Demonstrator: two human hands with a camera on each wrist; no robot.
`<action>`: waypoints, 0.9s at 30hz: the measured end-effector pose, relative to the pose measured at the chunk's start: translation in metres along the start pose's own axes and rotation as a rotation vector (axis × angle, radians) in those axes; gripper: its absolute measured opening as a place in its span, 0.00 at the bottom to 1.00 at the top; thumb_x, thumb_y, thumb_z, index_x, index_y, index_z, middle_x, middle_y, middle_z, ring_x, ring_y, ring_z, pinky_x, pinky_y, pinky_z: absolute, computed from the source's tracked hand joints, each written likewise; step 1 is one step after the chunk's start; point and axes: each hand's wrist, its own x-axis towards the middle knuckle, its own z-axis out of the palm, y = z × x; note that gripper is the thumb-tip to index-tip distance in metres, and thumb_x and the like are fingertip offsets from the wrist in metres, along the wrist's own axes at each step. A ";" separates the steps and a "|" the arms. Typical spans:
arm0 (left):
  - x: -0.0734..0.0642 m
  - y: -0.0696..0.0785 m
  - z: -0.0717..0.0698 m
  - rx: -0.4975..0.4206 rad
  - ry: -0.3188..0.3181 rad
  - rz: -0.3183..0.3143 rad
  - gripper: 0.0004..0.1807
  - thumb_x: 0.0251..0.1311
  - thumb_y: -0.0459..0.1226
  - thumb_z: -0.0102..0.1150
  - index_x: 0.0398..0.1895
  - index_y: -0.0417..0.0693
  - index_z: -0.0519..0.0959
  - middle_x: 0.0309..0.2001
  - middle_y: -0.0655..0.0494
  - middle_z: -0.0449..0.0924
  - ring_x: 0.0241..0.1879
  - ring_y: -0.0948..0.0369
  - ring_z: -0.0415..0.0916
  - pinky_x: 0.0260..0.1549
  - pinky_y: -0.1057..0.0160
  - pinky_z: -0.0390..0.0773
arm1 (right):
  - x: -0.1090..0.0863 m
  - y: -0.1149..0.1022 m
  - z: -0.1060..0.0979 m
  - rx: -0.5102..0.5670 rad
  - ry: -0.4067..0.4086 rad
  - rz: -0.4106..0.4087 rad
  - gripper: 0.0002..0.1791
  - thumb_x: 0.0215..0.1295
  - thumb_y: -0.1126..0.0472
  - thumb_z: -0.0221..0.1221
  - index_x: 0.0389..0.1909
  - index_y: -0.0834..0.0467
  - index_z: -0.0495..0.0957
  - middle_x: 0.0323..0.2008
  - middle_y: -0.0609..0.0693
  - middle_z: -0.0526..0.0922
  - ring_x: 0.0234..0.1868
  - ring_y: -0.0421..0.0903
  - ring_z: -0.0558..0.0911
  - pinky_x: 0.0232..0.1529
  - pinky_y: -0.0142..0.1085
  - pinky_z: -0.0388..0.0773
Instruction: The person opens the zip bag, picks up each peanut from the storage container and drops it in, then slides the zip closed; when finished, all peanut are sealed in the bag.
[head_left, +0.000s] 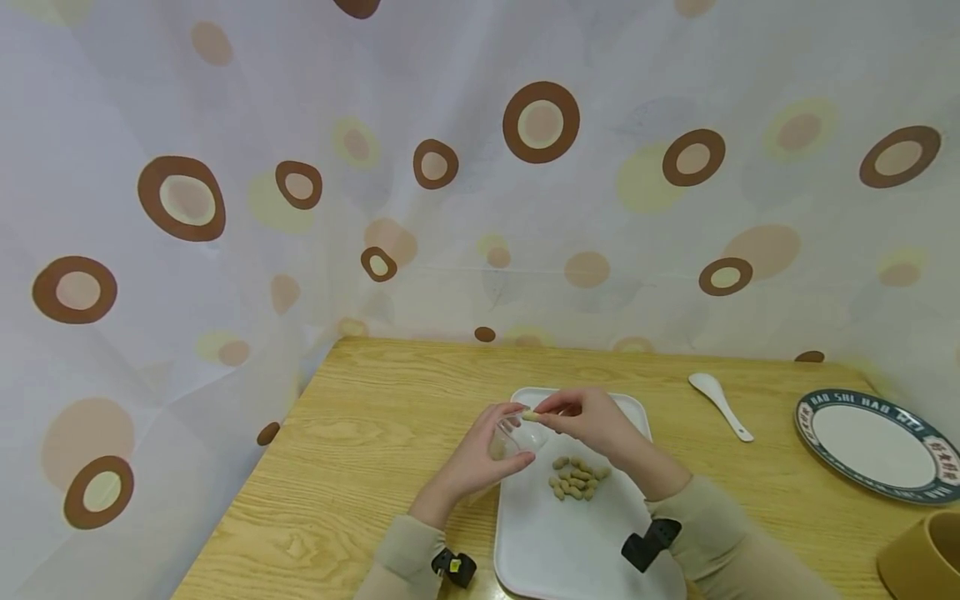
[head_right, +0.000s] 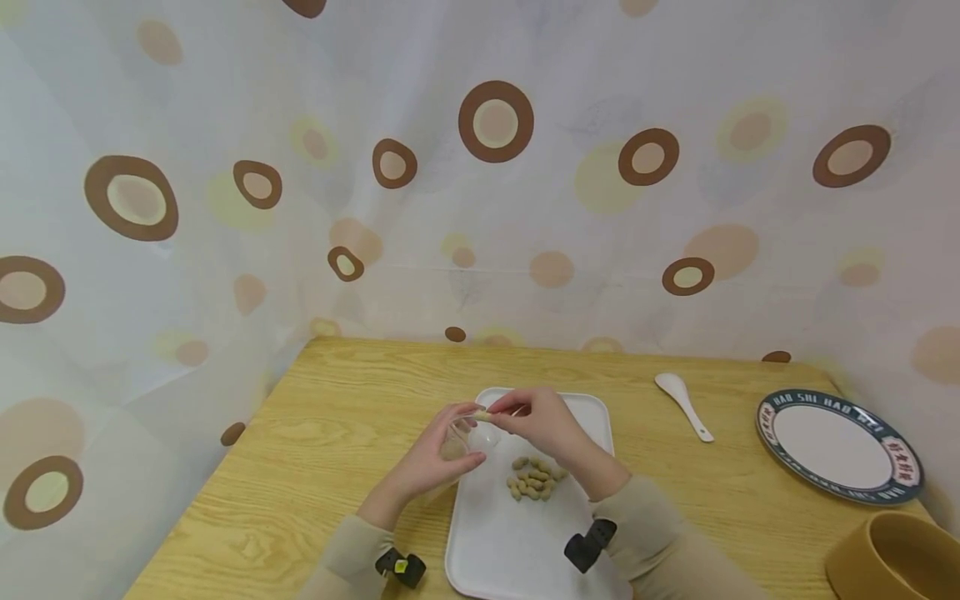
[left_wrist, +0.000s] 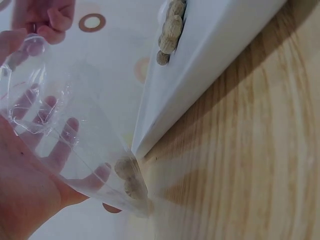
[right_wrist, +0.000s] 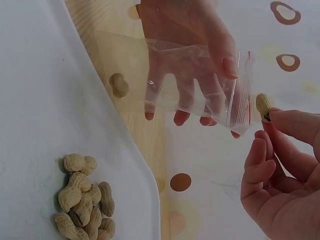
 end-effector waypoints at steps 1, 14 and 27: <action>0.000 0.000 0.000 0.000 -0.001 -0.002 0.34 0.60 0.49 0.65 0.69 0.58 0.65 0.62 0.50 0.69 0.61 0.55 0.67 0.61 0.42 0.65 | 0.000 0.000 0.001 -0.002 -0.001 -0.007 0.10 0.66 0.60 0.63 0.44 0.60 0.85 0.38 0.51 0.85 0.35 0.45 0.80 0.38 0.36 0.77; 0.000 0.000 -0.001 0.013 0.025 0.004 0.34 0.60 0.49 0.66 0.69 0.59 0.66 0.60 0.53 0.70 0.60 0.55 0.69 0.61 0.42 0.67 | -0.006 0.014 -0.006 -0.098 0.043 -0.033 0.10 0.65 0.60 0.64 0.45 0.58 0.85 0.37 0.50 0.84 0.36 0.43 0.78 0.36 0.36 0.77; -0.001 0.001 -0.002 0.008 0.027 0.007 0.35 0.59 0.49 0.66 0.69 0.58 0.66 0.61 0.51 0.70 0.60 0.55 0.69 0.61 0.42 0.67 | -0.019 0.056 -0.016 -0.175 0.031 0.061 0.10 0.63 0.62 0.65 0.44 0.62 0.84 0.35 0.49 0.83 0.34 0.44 0.76 0.34 0.33 0.75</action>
